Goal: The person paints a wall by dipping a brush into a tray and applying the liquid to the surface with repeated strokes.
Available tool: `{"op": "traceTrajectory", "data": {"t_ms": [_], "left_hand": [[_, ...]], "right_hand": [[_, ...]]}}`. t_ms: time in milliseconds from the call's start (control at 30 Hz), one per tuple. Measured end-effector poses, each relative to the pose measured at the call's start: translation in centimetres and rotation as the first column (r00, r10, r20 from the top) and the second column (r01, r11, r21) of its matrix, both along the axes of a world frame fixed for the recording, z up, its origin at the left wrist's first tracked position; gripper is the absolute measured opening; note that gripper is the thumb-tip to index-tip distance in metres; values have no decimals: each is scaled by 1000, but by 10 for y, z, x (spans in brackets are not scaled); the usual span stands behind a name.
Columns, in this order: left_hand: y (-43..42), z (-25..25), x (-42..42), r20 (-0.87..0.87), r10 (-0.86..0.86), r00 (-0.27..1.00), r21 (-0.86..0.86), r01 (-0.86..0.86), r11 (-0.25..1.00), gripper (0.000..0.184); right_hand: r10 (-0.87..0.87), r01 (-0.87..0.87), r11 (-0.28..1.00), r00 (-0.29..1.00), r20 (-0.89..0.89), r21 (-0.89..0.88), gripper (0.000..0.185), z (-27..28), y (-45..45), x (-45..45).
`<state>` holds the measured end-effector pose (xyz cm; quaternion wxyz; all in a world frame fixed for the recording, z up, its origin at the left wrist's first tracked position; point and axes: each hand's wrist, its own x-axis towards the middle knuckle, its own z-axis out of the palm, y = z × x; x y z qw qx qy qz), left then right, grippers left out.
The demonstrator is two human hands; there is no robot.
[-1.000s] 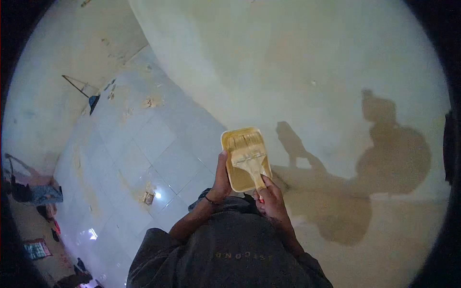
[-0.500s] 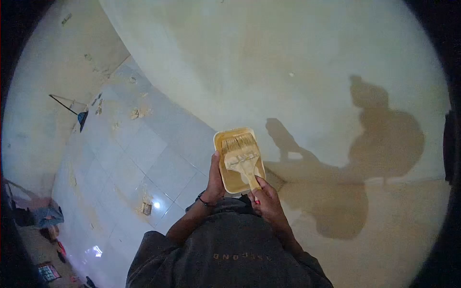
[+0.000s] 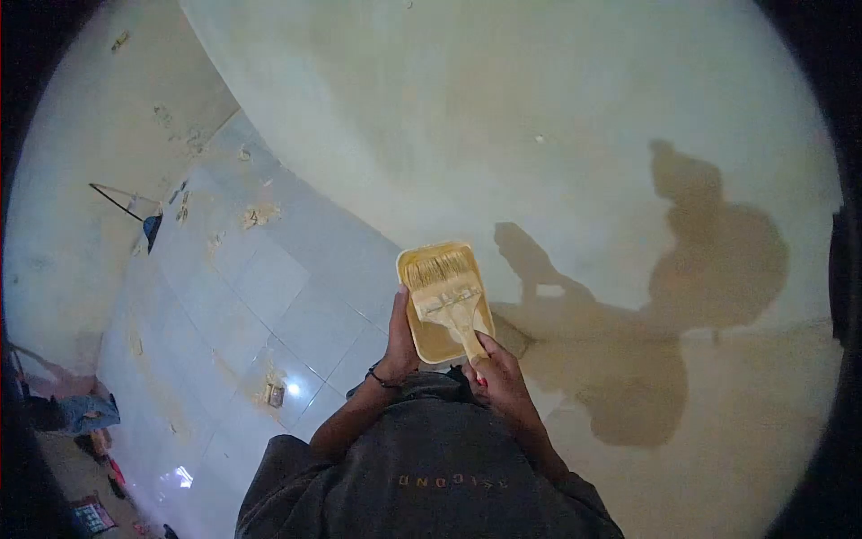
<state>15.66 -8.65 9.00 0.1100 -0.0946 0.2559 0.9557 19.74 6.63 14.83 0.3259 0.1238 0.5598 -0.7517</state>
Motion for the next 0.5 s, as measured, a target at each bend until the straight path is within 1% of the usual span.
{"op": "traceTrajectory", "data": {"t_ms": [67,200,300,400,467,500], "left_hand": [[-3,2,1,5,-23,1000,6,23,1000,59],[-2,11,1,-22,1,1000,15,0,1000,60],[-2,9,3,-16,-24,1000,50,25,998,59],[-1,7,5,-12,-17,1000,5,18,1000,59],[-1,7,5,-9,-27,1000,58,27,998,52],[-2,-2,5,-9,-27,1000,59,27,998,52]], "right_hand": [[20,-17,999,997,-71,41,43,5,-3,0],[38,-34,997,997,-60,71,42,8,-3,0],[-10,17,997,996,-89,81,41,4,-5,1],[-4,7,999,997,-74,42,40,5,-6,1],[-6,7,998,1000,-22,56,41,7,-7,1],[-6,7,998,1000,-22,57,41,4,-7,1]]}}
